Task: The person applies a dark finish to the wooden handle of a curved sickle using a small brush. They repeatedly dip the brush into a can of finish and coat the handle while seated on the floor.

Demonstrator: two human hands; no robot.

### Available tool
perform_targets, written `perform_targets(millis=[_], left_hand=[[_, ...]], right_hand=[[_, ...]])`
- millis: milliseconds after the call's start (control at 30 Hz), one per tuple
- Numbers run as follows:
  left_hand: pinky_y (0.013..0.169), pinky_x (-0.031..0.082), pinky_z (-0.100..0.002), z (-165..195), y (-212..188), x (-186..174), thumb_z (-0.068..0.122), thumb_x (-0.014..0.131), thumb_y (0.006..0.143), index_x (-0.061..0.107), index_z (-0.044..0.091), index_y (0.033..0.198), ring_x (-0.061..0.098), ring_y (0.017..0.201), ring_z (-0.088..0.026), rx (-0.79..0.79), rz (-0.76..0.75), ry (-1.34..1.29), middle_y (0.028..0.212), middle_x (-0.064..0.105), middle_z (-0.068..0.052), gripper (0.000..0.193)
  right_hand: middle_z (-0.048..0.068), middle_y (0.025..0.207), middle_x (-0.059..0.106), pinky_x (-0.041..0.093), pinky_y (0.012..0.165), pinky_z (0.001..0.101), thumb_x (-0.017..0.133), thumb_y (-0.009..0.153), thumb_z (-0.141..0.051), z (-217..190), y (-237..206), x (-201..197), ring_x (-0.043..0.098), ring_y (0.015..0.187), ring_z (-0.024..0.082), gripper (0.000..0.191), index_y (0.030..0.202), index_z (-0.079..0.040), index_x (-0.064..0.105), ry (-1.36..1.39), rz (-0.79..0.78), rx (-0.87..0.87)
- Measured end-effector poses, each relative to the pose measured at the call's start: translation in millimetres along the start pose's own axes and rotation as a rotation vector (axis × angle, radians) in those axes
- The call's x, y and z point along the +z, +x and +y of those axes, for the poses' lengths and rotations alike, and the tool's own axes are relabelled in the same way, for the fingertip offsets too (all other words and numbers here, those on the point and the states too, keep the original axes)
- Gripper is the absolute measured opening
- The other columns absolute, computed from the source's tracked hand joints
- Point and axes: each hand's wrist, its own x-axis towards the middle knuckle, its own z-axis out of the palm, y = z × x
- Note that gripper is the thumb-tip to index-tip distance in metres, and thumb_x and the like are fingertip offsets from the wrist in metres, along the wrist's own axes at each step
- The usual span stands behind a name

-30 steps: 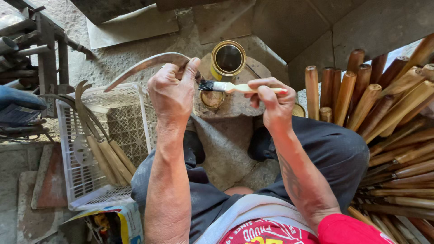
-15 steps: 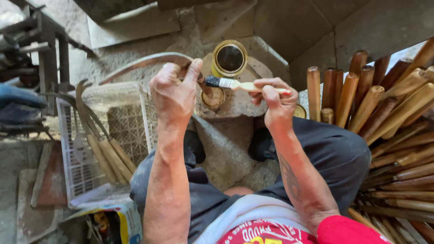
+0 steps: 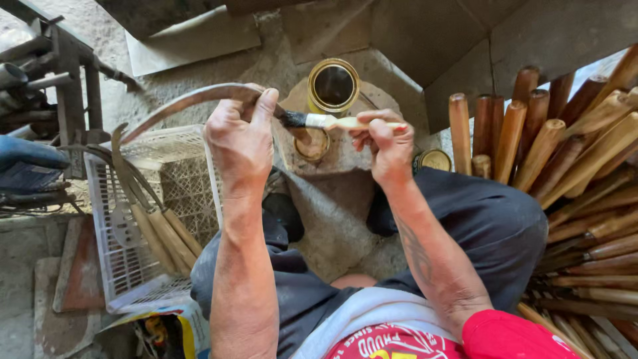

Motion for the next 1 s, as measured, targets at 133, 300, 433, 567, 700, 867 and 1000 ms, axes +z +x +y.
perform_targets(millis=[133, 300, 433, 567, 700, 867, 1000], left_hand=[[0.064, 0.053, -0.027, -1, 1, -3, 0.017, 0.080, 0.095, 0.074, 0.003, 0.097, 0.069, 0.068, -0.009, -0.073, -0.031, -0.089, 0.079, 0.076, -0.003, 0.015], [0.063, 0.050, -0.027, -8, 1, -3, 0.017, 0.082, 0.096, 0.074, 0.003, 0.098, 0.061, 0.067, -0.009, -0.067, -0.010, -0.058, 0.077, 0.071, -0.002, 0.016], [0.063, 0.048, -0.027, -14, 1, -5, 0.017, 0.082, 0.098, 0.074, 0.003, 0.098, 0.059, 0.068, -0.008, -0.062, 0.004, -0.063, 0.078, 0.069, 0.000, 0.015], [0.064, 0.049, -0.024, -15, 2, -6, 0.016, 0.081, 0.098, 0.073, 0.004, 0.099, 0.061, 0.069, -0.006, -0.092, 0.002, -0.162, 0.080, 0.071, 0.003, 0.014], [0.062, 0.048, -0.024, -13, 2, -7, 0.015, 0.080, 0.098, 0.073, 0.004, 0.099, 0.060, 0.066, -0.005, -0.111, 0.003, -0.153, 0.078, 0.069, 0.003, 0.014], [0.063, 0.048, -0.024, -11, 2, -6, 0.017, 0.080, 0.099, 0.074, 0.004, 0.099, 0.060, 0.068, -0.006, -0.097, 0.008, -0.125, 0.079, 0.070, 0.003, 0.014], [0.066, 0.050, -0.027, -14, 3, -5, 0.019, 0.080, 0.100, 0.074, 0.006, 0.095, 0.062, 0.068, -0.007, -0.069, 0.046, -0.021, 0.078, 0.071, 0.003, 0.016]], right_hand=[[0.018, 0.093, 0.075, 0.056, 0.065, 0.0292, 0.060, 0.103, -0.014, 27, -1, -10, 0.070, 0.073, 0.018, 0.022, 0.111, 0.004, 0.069, -0.007, 0.017, 0.061], [0.017, 0.091, 0.075, 0.057, 0.063, 0.0297, 0.061, 0.102, -0.017, 53, -1, -28, 0.072, 0.072, 0.019, 0.023, 0.111, 0.003, 0.069, -0.004, 0.050, 0.096], [0.017, 0.092, 0.075, 0.057, 0.063, 0.0290, 0.062, 0.103, -0.019, 67, -7, -39, 0.072, 0.071, 0.018, 0.025, 0.113, 0.003, 0.069, -0.044, 0.060, 0.133], [0.015, 0.091, 0.075, 0.057, 0.062, 0.0273, 0.062, 0.102, -0.022, 79, -13, -48, 0.072, 0.071, 0.016, 0.027, 0.113, 0.001, 0.069, -0.105, 0.103, 0.191], [0.012, 0.090, 0.076, 0.056, 0.062, 0.0245, 0.063, 0.101, -0.024, 88, -20, -52, 0.071, 0.071, 0.013, 0.027, 0.113, -0.001, 0.070, -0.180, 0.140, 0.237], [0.009, 0.090, 0.076, 0.053, 0.060, 0.0222, 0.061, 0.101, -0.024, 87, -25, -53, 0.069, 0.071, 0.011, 0.027, 0.112, -0.001, 0.071, -0.278, 0.148, 0.221], [0.010, 0.089, 0.075, 0.053, 0.060, 0.0227, 0.062, 0.101, -0.023, 81, -27, -52, 0.068, 0.070, 0.011, 0.027, 0.112, 0.000, 0.071, -0.301, 0.158, 0.201]])
